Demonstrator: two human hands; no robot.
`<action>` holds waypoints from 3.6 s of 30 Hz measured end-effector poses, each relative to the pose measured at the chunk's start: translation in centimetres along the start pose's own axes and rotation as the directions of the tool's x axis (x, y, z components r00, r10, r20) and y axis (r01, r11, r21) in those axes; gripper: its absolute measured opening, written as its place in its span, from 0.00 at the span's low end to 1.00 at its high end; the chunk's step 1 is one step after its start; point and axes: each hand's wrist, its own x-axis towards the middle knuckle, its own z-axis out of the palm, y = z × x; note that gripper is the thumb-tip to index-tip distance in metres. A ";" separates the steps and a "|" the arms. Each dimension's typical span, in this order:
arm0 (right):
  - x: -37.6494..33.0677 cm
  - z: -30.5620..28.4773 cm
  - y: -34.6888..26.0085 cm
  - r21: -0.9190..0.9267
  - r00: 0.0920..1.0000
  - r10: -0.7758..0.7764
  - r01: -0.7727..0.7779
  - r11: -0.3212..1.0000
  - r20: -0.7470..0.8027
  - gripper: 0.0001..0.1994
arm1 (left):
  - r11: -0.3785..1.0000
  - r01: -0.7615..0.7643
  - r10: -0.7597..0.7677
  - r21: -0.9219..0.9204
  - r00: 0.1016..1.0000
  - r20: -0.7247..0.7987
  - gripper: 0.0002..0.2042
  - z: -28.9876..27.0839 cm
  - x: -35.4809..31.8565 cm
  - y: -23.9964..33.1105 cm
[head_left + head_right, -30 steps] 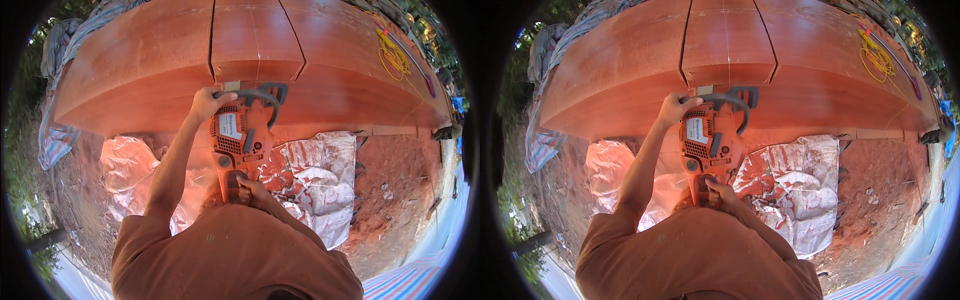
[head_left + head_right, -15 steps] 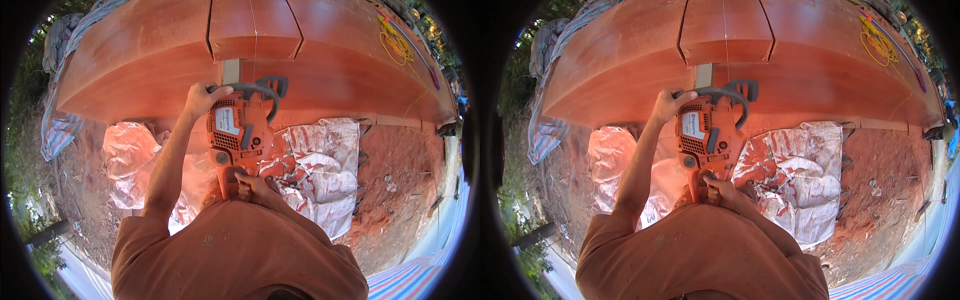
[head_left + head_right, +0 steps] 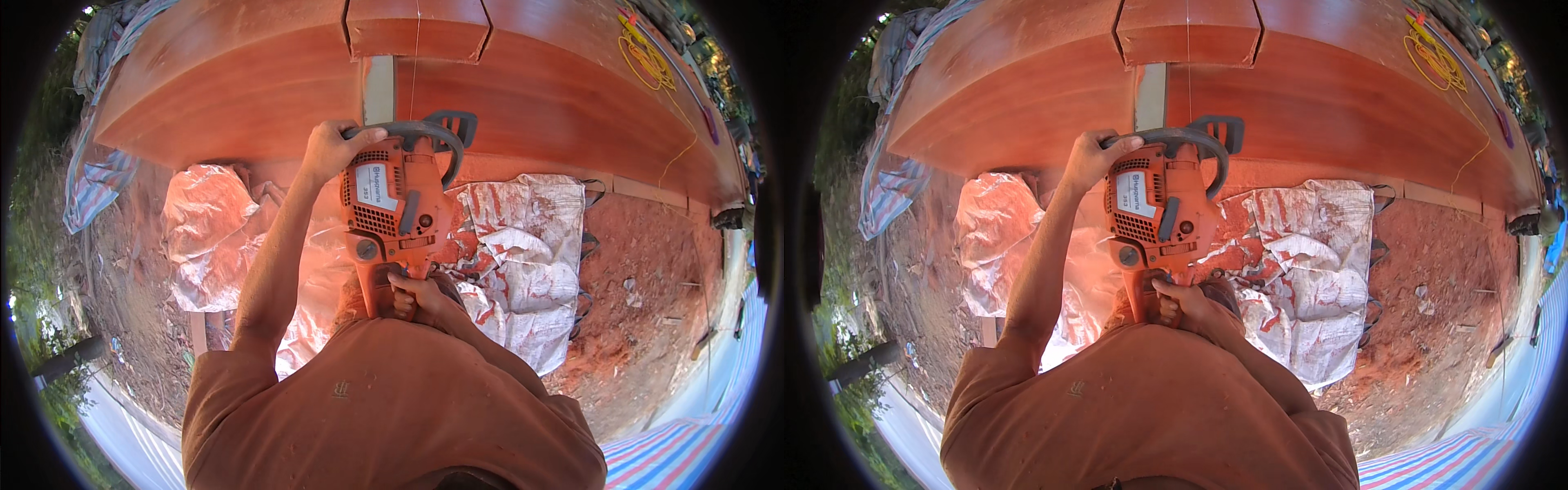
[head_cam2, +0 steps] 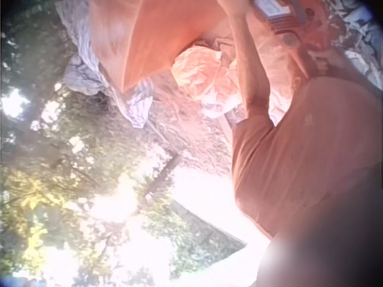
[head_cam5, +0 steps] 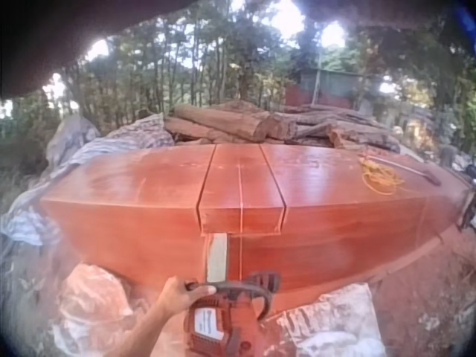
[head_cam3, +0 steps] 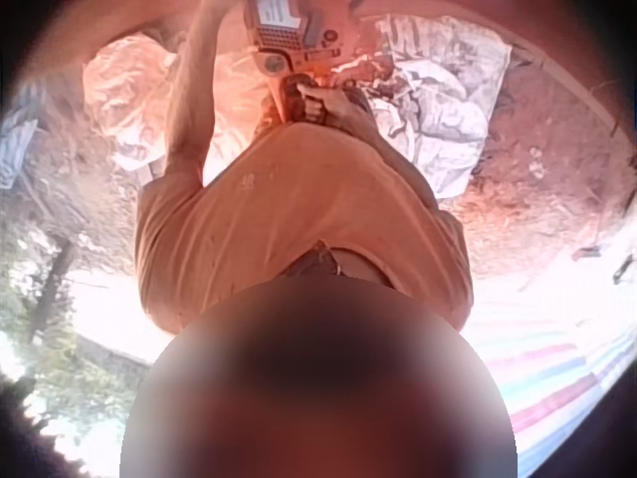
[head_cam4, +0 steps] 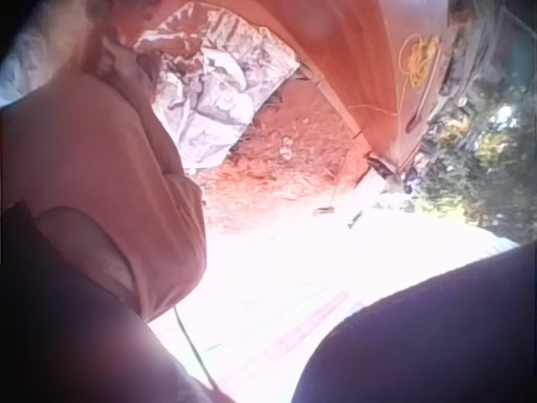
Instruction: The person uses a chainsaw to cut a large reddish-brown wooden beam. They guide the saw along a marked line, making a deep cut through the wood while standing on a tarp-covered ground.
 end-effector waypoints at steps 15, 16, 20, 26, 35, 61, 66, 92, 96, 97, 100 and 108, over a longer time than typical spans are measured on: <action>1.3 0.9 -4.0 0.024 1.000 0.009 -0.009 1.000 -0.021 0.19 | 1.000 0.010 -0.010 -0.007 1.000 0.006 0.28 -0.4 4.4 0.3; 1.6 1.1 -4.5 0.034 1.000 -0.006 0.006 0.999 0.007 0.19 | 1.000 0.008 -0.008 0.001 1.000 0.007 0.28 -0.4 5.1 0.2; 3.1 1.6 -6.5 0.016 0.999 -0.009 0.010 1.000 -0.037 0.17 | 0.998 -0.007 0.010 -0.068 0.999 0.036 0.28 -0.9 7.7 0.0; 5.9 2.5 -10.2 0.036 0.998 -0.030 0.032 0.999 -0.055 0.18 | 1.000 -0.006 0.006 0.014 0.998 0.061 0.30 -1.8 12.7 -0.2; 7.4 1.7 -9.8 0.078 0.998 -0.057 0.057 0.995 -0.011 0.18 | 0.996 -0.064 0.060 0.067 0.997 0.057 0.30 -2.0 13.2 -0.7; -1.5 -1.8 -2.1 -0.042 0.997 0.056 -0.054 0.998 0.053 0.18 | 0.999 0.029 -0.029 0.041 1.000 0.004 0.26 0.7 -0.3 2.7; -1.2 -2.0 -3.7 -0.021 0.996 0.081 -0.082 0.996 -0.027 0.18 | 0.999 0.043 -0.043 -0.011 0.999 -0.001 0.27 1.0 1.3 2.1; 1.7 -1.4 -9.5 0.039 0.999 0.043 -0.042 0.998 -0.012 0.19 | 0.996 0.013 -0.013 0.083 1.000 -0.005 0.32 0.9 8.9 1.1; 0.6 -2.1 -7.6 -0.010 0.998 0.060 -0.059 0.998 0.005 0.18 | 0.998 0.004 -0.002 0.064 0.999 -0.041 0.33 1.6 6.0 1.0; 0.3 -2.3 -7.0 -0.007 0.998 0.070 -0.070 0.998 -0.006 0.18 | 0.998 0.015 -0.013 0.054 0.999 -0.038 0.34 1.7 5.3 0.9; -0.6 -2.9 -6.1 -0.007 0.996 0.075 -0.074 0.997 0.050 0.19 | 0.998 0.016 -0.013 0.060 0.999 -0.050 0.34 2.1 3.9 1.0; -2.3 -3.2 -3.8 -0.022 0.995 0.096 -0.096 0.995 0.012 0.18 | 0.999 0.035 -0.033 0.031 0.998 -0.058 0.31 2.1 0.5 2.4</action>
